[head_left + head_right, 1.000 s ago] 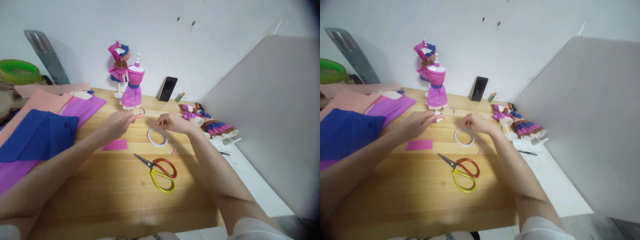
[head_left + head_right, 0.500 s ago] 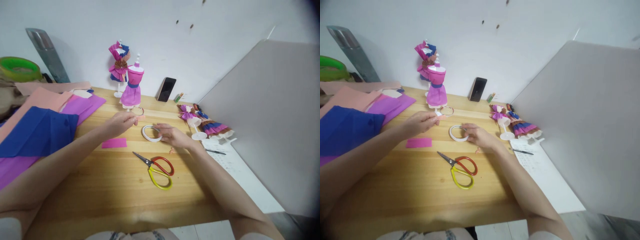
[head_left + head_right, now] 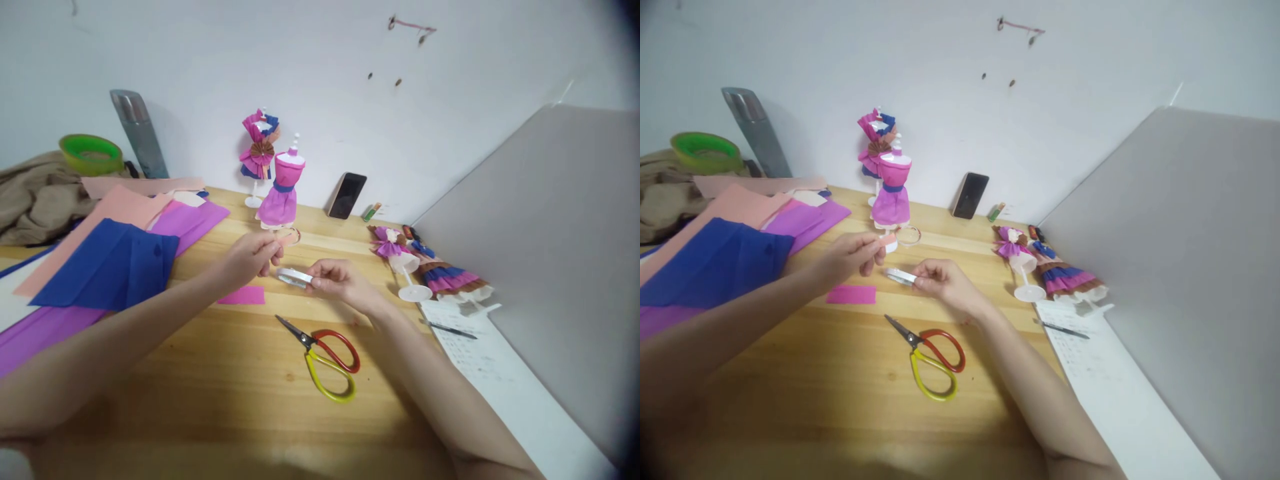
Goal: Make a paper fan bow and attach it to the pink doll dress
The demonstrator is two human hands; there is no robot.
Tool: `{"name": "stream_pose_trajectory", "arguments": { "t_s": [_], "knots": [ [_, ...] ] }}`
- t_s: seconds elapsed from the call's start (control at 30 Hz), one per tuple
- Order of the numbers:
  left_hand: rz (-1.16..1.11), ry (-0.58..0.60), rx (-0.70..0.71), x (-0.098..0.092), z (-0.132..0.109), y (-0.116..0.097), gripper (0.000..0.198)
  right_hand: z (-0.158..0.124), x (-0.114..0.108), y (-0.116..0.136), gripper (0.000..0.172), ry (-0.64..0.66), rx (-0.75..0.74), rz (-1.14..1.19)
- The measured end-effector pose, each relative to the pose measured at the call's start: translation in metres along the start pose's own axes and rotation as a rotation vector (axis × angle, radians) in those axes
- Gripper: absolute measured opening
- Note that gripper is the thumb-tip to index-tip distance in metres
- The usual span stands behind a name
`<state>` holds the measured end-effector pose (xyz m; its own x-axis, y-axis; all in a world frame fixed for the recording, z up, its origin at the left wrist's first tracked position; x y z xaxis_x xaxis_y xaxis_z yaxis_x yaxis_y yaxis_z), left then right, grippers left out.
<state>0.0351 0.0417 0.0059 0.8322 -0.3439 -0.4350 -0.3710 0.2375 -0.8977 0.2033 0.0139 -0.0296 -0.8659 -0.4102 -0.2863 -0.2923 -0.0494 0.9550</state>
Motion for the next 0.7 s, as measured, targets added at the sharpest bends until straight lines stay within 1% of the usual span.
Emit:
{"name": "stream_pose_trajectory", "arguments": {
  "t_s": [0.07,0.13,0.2,0.27,0.37,0.47,0.53,0.63,0.7],
  "knots": [
    [0.091,-0.011,0.041,0.000,-0.009,0.004,0.024,0.000,0.005,0.004,0.025,-0.009,-0.024,-0.041],
    [0.194,-0.038,0.070,-0.002,-0.019,0.008,0.025,0.000,0.010,0.007,0.021,-0.045,-0.056,-0.152],
    [0.242,-0.059,0.076,-0.002,-0.026,0.014,0.026,0.000,0.014,0.011,0.018,-0.091,-0.094,-0.282],
    [0.220,-0.085,0.075,-0.001,-0.031,0.019,0.027,0.002,0.020,0.014,0.016,-0.125,-0.133,-0.382],
    [0.159,-0.112,0.108,0.002,-0.036,0.024,0.027,0.004,0.031,0.016,0.014,-0.152,-0.186,-0.473],
    [0.170,-0.056,0.162,0.010,-0.038,0.026,0.032,0.006,0.042,0.015,0.011,-0.145,-0.228,-0.522],
    [0.227,-0.018,0.223,0.016,-0.041,0.028,0.034,0.006,0.047,0.013,0.011,-0.145,-0.258,-0.546],
    [0.343,-0.026,0.332,0.022,-0.046,0.033,0.031,0.005,0.049,0.013,0.014,-0.168,-0.305,-0.579],
    [0.413,-0.044,0.358,0.026,-0.049,0.039,0.027,0.004,0.049,0.013,0.013,-0.188,-0.325,-0.584]
  ]
}}
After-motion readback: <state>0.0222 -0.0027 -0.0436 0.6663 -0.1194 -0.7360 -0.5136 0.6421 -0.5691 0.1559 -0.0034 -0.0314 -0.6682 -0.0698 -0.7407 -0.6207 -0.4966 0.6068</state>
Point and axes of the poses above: each hand's wrist, its own z-axis towards the middle knuckle, its own x-axis out of the palm, y = z × x, the point moved 7 cm from there along z, towards the middle knuckle, and after that the axes turned 2 degrees about x, right-handed, at the moved point
